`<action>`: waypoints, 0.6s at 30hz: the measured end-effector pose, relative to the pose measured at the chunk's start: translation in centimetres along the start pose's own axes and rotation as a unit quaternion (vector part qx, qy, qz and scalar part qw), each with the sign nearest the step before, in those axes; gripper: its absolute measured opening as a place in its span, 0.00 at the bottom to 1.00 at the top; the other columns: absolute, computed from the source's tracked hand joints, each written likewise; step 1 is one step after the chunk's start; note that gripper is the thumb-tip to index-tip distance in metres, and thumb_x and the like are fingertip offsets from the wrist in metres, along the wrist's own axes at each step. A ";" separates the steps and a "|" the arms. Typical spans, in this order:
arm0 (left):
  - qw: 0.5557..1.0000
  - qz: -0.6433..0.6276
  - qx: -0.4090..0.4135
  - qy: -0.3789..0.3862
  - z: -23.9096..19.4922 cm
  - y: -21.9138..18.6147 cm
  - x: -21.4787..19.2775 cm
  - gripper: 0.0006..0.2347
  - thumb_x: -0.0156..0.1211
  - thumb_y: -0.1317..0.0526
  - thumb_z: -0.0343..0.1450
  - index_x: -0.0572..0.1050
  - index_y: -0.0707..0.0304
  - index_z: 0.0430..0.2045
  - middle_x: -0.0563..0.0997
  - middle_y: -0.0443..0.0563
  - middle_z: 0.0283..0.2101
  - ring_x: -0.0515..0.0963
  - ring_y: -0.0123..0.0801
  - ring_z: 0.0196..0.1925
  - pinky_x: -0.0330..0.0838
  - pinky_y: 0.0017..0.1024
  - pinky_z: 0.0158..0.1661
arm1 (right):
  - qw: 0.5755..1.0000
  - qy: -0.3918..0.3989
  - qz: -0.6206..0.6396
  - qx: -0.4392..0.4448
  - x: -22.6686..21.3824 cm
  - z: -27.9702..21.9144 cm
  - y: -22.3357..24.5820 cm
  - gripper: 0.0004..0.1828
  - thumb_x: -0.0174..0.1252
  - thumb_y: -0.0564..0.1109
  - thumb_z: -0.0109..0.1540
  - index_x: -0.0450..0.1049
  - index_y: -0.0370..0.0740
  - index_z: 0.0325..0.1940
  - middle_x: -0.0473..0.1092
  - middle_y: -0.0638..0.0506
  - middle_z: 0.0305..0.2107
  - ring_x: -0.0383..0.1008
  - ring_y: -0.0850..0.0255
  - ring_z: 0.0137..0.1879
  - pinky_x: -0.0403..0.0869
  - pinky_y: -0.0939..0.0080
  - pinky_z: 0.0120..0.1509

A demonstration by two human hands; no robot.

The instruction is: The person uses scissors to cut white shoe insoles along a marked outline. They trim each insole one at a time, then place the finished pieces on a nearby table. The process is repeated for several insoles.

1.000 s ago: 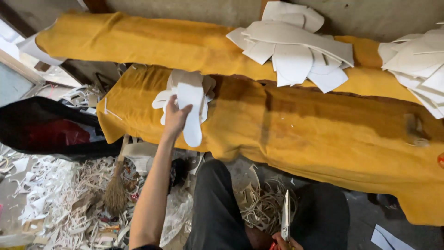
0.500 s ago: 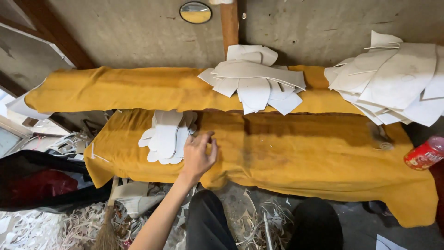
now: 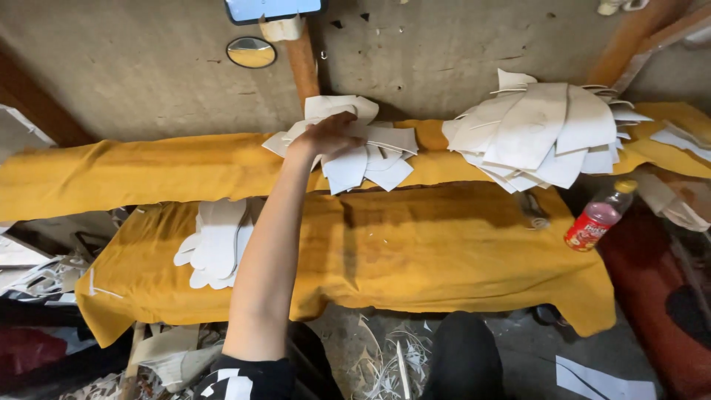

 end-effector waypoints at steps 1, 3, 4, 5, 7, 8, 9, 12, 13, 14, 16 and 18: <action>1.000 -0.001 0.003 0.002 0.4 0.0 0.0 0.31 0.53 0.43 0.67 0.60 0.41 0.68 0.67 0.38 0.72 0.64 0.41 0.71 0.49 0.43 0.64 | 1.000 -0.001 -0.003 -0.002 -3.8 0.3 1.0 0.16 0.62 0.50 0.73 0.76 0.49 0.65 0.74 0.57 0.51 0.72 0.67 0.57 0.65 0.68 0.73; 0.996 -0.087 -0.007 -0.032 0.6 0.9 0.0 0.36 0.63 0.43 0.61 0.61 0.37 0.68 0.71 0.34 0.67 0.69 0.34 0.68 0.53 0.34 0.66 | 0.972 0.110 0.207 -0.031 -10.9 0.1 2.3 0.38 0.69 0.40 0.61 0.67 0.32 0.76 0.69 0.41 0.64 0.67 0.49 0.70 0.56 0.51 0.83; 0.996 -0.087 -0.009 -0.030 0.7 0.8 0.2 0.36 0.63 0.43 0.61 0.61 0.37 0.68 0.71 0.34 0.67 0.69 0.34 0.68 0.53 0.34 0.66 | 0.972 0.108 0.207 -0.030 -6.7 0.1 1.5 0.38 0.69 0.40 0.61 0.67 0.32 0.76 0.69 0.41 0.64 0.67 0.49 0.70 0.56 0.51 0.83; 0.993 -0.081 0.039 -0.074 0.7 0.3 0.1 0.35 0.67 0.47 0.61 0.63 0.42 0.65 0.73 0.40 0.63 0.71 0.35 0.67 0.46 0.37 0.67 | 0.997 0.052 0.049 -0.004 -2.7 0.1 0.3 0.32 0.69 0.47 0.63 0.71 0.41 0.70 0.70 0.49 0.59 0.68 0.58 0.66 0.60 0.58 0.80; 0.986 -0.073 0.088 -0.118 0.6 0.1 -0.1 0.33 0.71 0.52 0.61 0.66 0.48 0.63 0.76 0.46 0.59 0.72 0.36 0.65 0.38 0.41 0.69 | 0.994 -0.004 -0.108 0.020 5.9 1.0 -0.2 0.26 0.70 0.53 0.64 0.74 0.50 0.65 0.72 0.58 0.54 0.69 0.67 0.62 0.63 0.65 0.77; 0.979 -0.033 0.134 -0.153 0.3 0.0 -0.2 0.34 0.72 0.51 0.61 0.66 0.52 0.64 0.75 0.49 0.62 0.71 0.44 0.65 0.40 0.43 0.69 | 0.994 -0.004 -0.111 0.018 10.1 0.6 -1.4 0.24 0.67 0.53 0.66 0.74 0.51 0.66 0.72 0.58 0.55 0.70 0.67 0.63 0.64 0.65 0.78; 0.966 0.007 0.180 -0.187 -0.1 -0.1 -0.3 0.35 0.73 0.50 0.62 0.65 0.56 0.64 0.73 0.52 0.65 0.70 0.51 0.65 0.41 0.46 0.69 | 0.993 -0.003 -0.113 0.016 14.5 -0.1 -2.6 0.22 0.65 0.53 0.69 0.74 0.51 0.66 0.72 0.59 0.56 0.70 0.67 0.64 0.64 0.65 0.78; 0.942 0.087 0.227 -0.233 -1.0 0.7 -0.8 0.36 0.66 0.42 0.65 0.65 0.63 0.65 0.72 0.61 0.66 0.67 0.49 0.70 0.38 0.50 0.72 | 0.993 0.001 -0.120 0.014 13.4 0.2 -4.0 0.17 0.58 0.53 0.75 0.75 0.53 0.68 0.73 0.60 0.59 0.71 0.67 0.66 0.64 0.65 0.79; 0.942 0.086 0.225 -0.232 -1.3 1.3 -0.9 0.36 0.66 0.42 0.65 0.65 0.63 0.65 0.72 0.61 0.66 0.67 0.49 0.70 0.38 0.50 0.72 | 0.993 0.001 -0.119 0.016 15.9 -0.7 -4.6 0.17 0.58 0.53 0.75 0.75 0.53 0.68 0.73 0.60 0.59 0.71 0.67 0.66 0.64 0.65 0.79; 0.919 0.120 0.261 -0.270 -1.9 1.5 -1.2 0.39 0.68 0.40 0.65 0.64 0.68 0.64 0.71 0.61 0.63 0.69 0.51 0.67 0.44 0.51 0.71 | 0.965 -0.014 -0.259 0.032 18.2 -1.6 -5.2 0.18 0.57 0.51 0.74 0.75 0.50 0.68 0.73 0.56 0.59 0.71 0.63 0.66 0.64 0.62 0.77; 0.893 0.154 0.293 -0.306 -3.9 1.8 -1.7 0.41 0.70 0.38 0.64 0.64 0.73 0.63 0.69 0.61 0.60 0.72 0.53 0.63 0.50 0.51 0.69 | 0.918 -0.028 -0.392 0.050 23.0 -2.6 -6.5 0.18 0.55 0.50 0.74 0.74 0.47 0.68 0.73 0.52 0.59 0.71 0.59 0.66 0.64 0.60 0.75; 0.840 0.230 0.313 -0.379 -7.2 1.5 -2.5 0.30 0.71 0.41 0.65 0.73 0.70 0.47 0.74 0.59 0.49 0.77 0.54 0.47 0.62 0.48 0.53 | 0.665 -0.060 -0.739 0.090 27.7 -2.7 -7.8 0.21 0.52 0.46 0.72 0.74 0.39 0.68 0.73 0.41 0.58 0.71 0.48 0.64 0.64 0.53 0.70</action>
Point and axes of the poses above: each hand's wrist, its own z-axis towards the middle knuckle, its own x-axis out of the palm, y = z × x, the point moved 4 cm from there along z, towards the middle knuckle
